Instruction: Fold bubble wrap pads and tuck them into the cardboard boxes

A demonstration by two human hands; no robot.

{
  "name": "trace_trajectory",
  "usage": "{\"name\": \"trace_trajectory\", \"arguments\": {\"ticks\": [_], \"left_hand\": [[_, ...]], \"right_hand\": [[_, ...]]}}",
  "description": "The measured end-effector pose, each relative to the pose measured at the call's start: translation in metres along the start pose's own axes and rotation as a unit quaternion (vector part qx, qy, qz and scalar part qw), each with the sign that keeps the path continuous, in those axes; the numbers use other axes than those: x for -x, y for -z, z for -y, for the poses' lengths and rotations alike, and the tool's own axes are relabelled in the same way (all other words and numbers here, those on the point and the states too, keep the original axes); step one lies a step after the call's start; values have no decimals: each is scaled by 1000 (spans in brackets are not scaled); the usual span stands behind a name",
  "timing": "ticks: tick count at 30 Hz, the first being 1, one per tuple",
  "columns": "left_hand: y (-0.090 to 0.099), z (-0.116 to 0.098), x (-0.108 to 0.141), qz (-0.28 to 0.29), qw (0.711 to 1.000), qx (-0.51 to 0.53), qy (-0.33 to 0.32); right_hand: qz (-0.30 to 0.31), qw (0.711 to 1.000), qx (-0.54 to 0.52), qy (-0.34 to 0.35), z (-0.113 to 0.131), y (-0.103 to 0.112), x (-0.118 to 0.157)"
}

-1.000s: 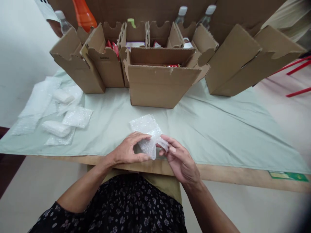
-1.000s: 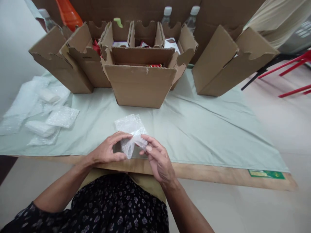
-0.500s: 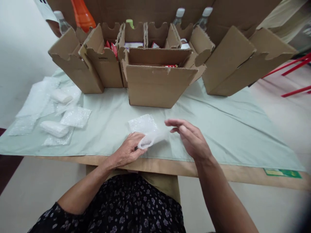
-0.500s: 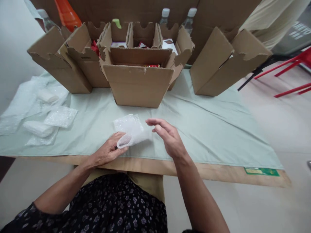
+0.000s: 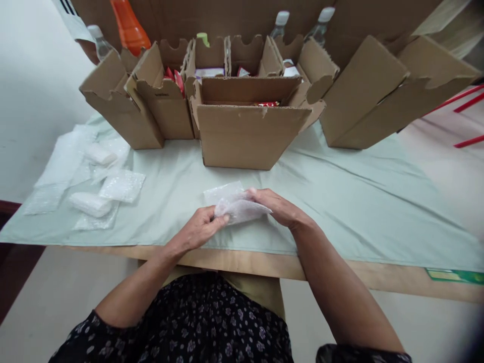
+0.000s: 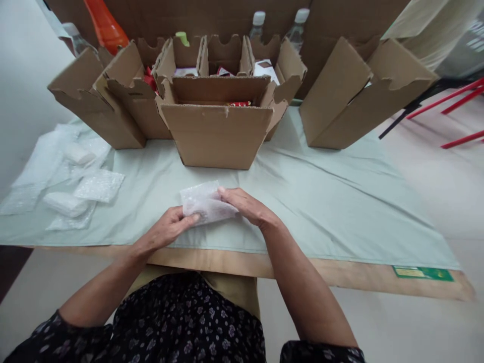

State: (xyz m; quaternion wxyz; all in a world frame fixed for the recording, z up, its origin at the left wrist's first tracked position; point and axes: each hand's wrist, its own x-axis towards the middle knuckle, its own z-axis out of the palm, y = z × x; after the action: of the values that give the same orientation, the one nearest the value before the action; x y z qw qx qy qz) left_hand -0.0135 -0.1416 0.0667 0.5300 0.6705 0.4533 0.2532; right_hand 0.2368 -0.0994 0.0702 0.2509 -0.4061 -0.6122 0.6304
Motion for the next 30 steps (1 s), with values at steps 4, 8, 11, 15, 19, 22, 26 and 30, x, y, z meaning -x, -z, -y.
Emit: {"name": "trace_trajectory", "arguments": {"ticks": [4,8,11,15,19,22,26,30], "left_hand": [[-1,-1,-11,-58,997,60,10],[-6,2,-11,-93,993,68,1],[-9,3,-6,-93,994,55,-4],[-11,2,0,-71,997,-1,-1],[-12,2,3,-60,997,-34,-29],[-13,1,5,-77,997,0,-24],[-18,0,9,-140,989,42,-19],[-25,0,15,-155,987,16,-26]], "right_hand": [[-7,992,-125,-18,-11,1,2],[11,986,-165,24,-14,0,6],[-13,990,-141,21,-10,-4,7],[-45,991,-124,-4,-3,-10,8],[-27,992,-125,-1,1,-14,11],[-30,993,-111,-11,2,-17,12],[-16,995,-94,-25,2,-20,12],[4,998,-46,-31,1,-20,13]]}}
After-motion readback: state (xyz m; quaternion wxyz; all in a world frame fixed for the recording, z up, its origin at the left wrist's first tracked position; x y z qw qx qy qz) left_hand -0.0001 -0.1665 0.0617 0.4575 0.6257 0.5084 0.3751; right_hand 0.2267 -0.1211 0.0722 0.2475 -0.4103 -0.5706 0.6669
